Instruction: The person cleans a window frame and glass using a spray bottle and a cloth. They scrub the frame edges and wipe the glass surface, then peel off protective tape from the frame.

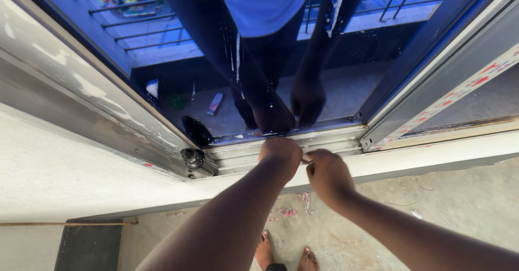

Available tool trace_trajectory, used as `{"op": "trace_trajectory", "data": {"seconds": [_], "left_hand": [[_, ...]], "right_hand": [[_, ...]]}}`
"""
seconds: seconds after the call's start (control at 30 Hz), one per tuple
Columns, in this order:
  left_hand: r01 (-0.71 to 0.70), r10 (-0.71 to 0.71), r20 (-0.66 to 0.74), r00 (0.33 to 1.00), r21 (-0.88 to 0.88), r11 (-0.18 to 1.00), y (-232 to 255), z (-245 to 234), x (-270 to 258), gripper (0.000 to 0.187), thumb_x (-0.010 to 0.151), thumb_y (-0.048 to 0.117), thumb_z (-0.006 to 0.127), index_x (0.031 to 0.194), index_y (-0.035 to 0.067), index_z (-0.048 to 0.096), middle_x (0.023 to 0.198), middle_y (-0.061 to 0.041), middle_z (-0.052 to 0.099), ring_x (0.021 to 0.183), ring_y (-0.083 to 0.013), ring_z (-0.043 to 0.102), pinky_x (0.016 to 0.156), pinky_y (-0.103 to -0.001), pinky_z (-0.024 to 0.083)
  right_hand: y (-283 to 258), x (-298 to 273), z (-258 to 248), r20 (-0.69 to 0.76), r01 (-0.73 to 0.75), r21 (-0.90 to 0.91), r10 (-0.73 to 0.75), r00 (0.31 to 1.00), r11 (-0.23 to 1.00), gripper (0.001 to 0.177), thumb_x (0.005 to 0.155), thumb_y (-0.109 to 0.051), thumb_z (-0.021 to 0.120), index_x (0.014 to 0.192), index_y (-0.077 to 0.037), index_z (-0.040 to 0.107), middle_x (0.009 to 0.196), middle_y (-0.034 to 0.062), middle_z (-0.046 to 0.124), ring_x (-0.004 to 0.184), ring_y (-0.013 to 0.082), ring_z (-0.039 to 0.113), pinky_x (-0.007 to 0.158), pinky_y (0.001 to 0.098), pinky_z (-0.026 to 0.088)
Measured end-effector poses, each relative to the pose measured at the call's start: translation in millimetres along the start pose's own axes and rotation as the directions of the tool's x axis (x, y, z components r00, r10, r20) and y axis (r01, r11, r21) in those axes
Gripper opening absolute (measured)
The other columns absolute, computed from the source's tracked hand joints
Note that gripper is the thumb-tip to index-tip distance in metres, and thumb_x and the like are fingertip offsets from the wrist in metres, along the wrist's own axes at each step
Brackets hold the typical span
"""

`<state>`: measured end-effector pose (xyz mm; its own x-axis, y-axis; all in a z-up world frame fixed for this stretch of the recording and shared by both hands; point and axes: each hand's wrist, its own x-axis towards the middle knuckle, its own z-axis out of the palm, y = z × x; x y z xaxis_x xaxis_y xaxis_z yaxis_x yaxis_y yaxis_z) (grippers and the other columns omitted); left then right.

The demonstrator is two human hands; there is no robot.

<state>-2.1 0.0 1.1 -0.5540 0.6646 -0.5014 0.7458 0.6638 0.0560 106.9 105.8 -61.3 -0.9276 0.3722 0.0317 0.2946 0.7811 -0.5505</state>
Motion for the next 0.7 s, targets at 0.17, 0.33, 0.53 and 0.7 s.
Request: {"op": "trace_trajectory", "data": {"seconds": [0.17,0.33,0.53,0.7], "left_hand": [[0.007,-0.008,0.063,0.998,0.01,1.0,2,-4,2,0.028,0.087,0.009,0.077,0.115,0.004,0.076,0.12,-0.013,0.073,0.109,-0.0325,0.073,0.078,-0.044,0.064],[-0.035,0.033,0.031,0.999,0.049,0.998,1,-4,-1,0.029,0.086,0.008,0.078,0.115,0.005,0.077,0.121,-0.015,0.072,0.109,-0.0329,0.072,0.077,-0.044,0.065],[-0.045,0.042,0.049,0.998,0.053,0.998,-2,-7,-4,0.03,0.086,0.01,0.078,0.116,0.007,0.076,0.122,-0.013,0.072,0.11,-0.0319,0.072,0.079,-0.044,0.065],[-0.046,0.046,-0.018,0.999,0.015,0.999,-7,2,-5,0.023,0.089,0.01,0.074,0.112,0.009,0.079,0.119,-0.011,0.074,0.111,-0.0298,0.072,0.084,-0.04,0.062]], "right_hand": [[19,-6,-6,0.095,0.342,-0.246,-0.329,0.94,0.907,0.034,0.081,-0.001,0.059,0.113,-0.007,0.068,0.116,0.012,0.066,0.094,0.0336,0.072,0.077,0.0441,0.06],[68,-4,-44,0.123,0.243,-0.498,-0.209,0.97,0.833,0.037,0.081,-0.001,0.056,0.117,-0.003,0.063,0.122,0.0136,0.063,0.092,0.0315,0.073,0.073,0.042,0.061],[53,-6,-31,-0.079,0.004,-0.343,-0.034,0.996,0.939,0.028,0.081,-0.005,0.061,0.107,-0.006,0.068,0.114,0.0132,0.067,0.091,0.035,0.072,0.079,0.0459,0.059],[-9,-4,19,-0.044,0.036,0.0,-0.036,0.998,0.999,0.023,0.079,-0.004,0.063,0.101,-0.005,0.071,0.107,0.0136,0.072,0.096,0.035,0.071,0.087,0.0441,0.058]]}}
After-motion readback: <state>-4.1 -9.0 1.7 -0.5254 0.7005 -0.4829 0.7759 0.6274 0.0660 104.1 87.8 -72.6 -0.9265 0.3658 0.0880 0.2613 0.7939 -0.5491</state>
